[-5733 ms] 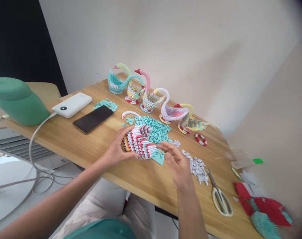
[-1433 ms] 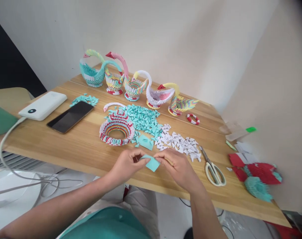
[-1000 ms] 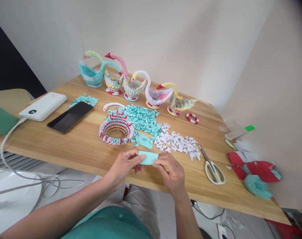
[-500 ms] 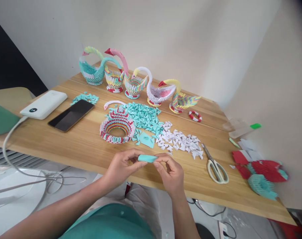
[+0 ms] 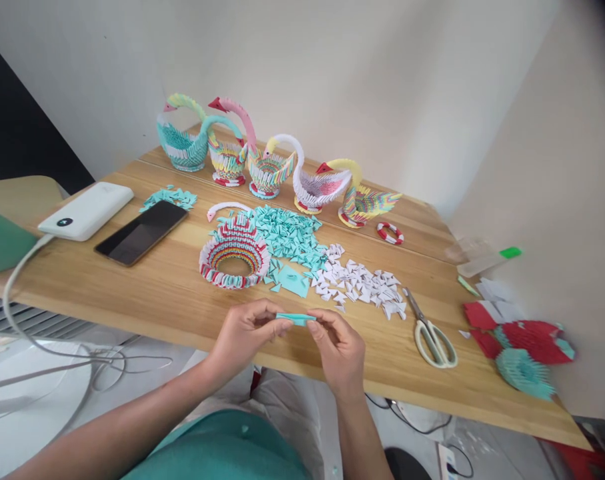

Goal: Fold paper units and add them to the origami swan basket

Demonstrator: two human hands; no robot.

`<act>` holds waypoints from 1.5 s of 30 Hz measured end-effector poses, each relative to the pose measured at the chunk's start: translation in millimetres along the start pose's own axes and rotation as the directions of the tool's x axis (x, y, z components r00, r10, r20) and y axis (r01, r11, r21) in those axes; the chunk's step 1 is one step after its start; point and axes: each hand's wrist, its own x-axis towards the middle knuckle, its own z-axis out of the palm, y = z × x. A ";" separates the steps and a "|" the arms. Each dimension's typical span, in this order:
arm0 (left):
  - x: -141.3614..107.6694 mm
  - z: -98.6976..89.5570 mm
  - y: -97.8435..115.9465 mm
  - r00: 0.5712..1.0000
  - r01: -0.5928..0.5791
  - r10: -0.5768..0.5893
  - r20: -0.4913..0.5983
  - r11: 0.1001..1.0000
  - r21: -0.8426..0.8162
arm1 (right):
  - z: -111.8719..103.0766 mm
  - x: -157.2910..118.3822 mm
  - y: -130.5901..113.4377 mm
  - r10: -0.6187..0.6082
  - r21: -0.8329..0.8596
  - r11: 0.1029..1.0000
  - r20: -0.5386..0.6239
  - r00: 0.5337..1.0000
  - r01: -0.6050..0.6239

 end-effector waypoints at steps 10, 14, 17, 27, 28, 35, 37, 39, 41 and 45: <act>1.2 1.4 1.3 1.000 0.027 -0.027 -0.007 0.999 -0.023 | 2.5 0.7 -2.1 0.016 -0.002 1.000 -0.024 1.000 -0.016; 0.9 1.9 2.3 1.000 0.026 -0.026 -0.009 0.999 -0.021 | 2.6 0.6 -3.3 0.016 -0.016 1.000 -0.029 0.999 -0.016; 0.9 2.1 1.5 1.000 0.024 -0.024 -0.009 1.000 -0.011 | 3.3 0.4 -3.9 0.003 -0.042 0.999 -0.026 1.000 -0.005; 1.9 1.7 2.7 1.000 -0.008 0.007 0.016 0.999 0.036 | 5.3 1.7 -12.3 -0.179 -0.239 0.957 -0.045 0.983 0.164; 2.4 2.0 3.1 1.000 0.004 -0.004 0.025 1.000 0.024 | 5.3 1.9 -13.4 -0.197 -0.255 0.950 -0.043 0.979 0.180; 7.9 6.5 8.2 0.985 0.091 -0.091 0.150 0.996 0.004 | 5.8 1.4 -14.5 -0.171 -0.220 0.963 -0.045 0.984 0.157; 8.8 7.3 9.0 0.985 0.094 -0.092 0.147 0.996 -0.005 | 5.3 0.5 -11.9 -0.092 -0.143 0.986 -0.041 0.995 0.085; 9.2 7.7 9.2 0.986 0.093 -0.090 0.140 0.996 -0.017 | 5.0 0.0 -9.2 -0.004 -0.040 0.999 -0.002 1.000 0.003; 9.0 8.2 9.0 0.986 0.087 -0.082 0.143 0.996 -0.029 | 5.6 0.2 -7.6 0.069 0.054 0.996 0.054 0.996 -0.072; 9.2 8.7 6.7 0.986 0.077 -0.070 0.150 0.996 -0.043 | 9.4 1.1 -9.0 0.129 0.121 0.984 0.035 0.991 -0.132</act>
